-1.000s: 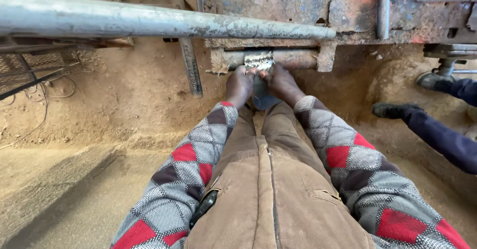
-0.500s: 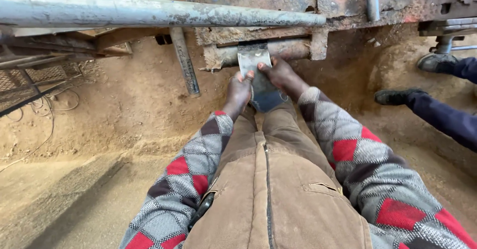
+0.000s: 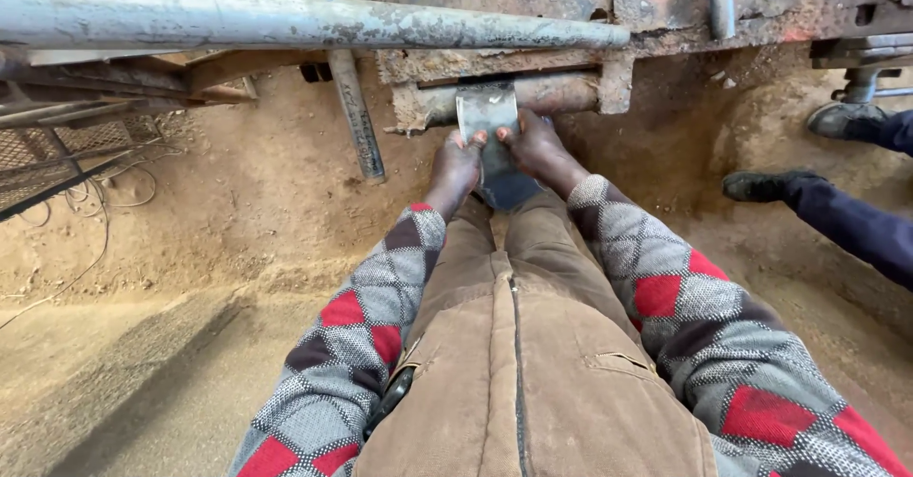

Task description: The person uses a hammer to shape a flat metal sheet into a curved form on a metal roller. They repeatedly strike the metal and pass it through the roller to refine the curve, periodically lifting the sheet to check its shape.

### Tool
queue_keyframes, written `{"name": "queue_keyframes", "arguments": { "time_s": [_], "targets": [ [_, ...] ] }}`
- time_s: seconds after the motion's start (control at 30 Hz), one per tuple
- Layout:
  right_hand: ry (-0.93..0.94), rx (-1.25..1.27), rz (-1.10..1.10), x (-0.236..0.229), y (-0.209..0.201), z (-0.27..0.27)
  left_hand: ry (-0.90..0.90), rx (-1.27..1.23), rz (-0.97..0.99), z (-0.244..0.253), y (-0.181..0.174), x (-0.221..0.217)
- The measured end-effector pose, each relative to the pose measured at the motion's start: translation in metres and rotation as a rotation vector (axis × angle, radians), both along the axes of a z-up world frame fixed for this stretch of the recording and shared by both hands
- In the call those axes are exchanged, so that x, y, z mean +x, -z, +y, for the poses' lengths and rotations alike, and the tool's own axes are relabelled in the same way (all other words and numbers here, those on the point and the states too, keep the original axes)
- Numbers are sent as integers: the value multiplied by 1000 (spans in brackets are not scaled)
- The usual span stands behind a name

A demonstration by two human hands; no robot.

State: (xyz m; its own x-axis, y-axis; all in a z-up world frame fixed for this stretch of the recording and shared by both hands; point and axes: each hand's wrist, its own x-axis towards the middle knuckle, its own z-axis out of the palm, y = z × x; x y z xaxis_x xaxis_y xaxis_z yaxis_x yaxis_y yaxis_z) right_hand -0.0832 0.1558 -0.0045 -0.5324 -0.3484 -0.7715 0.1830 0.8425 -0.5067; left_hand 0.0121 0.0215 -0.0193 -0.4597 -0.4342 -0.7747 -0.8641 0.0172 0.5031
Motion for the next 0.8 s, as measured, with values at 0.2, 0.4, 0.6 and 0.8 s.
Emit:
{"name": "queue_keyframes", "arguments": {
  "time_s": [0.2,0.4,0.6,0.8],
  "targets": [
    [-45,25,26,-3,7,-5,4,-3,8,-3,22,-2],
    [-95,38,-10,-10,-5,-1,-148,-12,-26,-3,-23,-25],
    [-92,59,-33,-9,6,-3,7,-77,-113,-24,-37,-51],
    [-130,90,10,-6,13,-4,85,-79,-172,-27,-24,-56]
  ]
}}
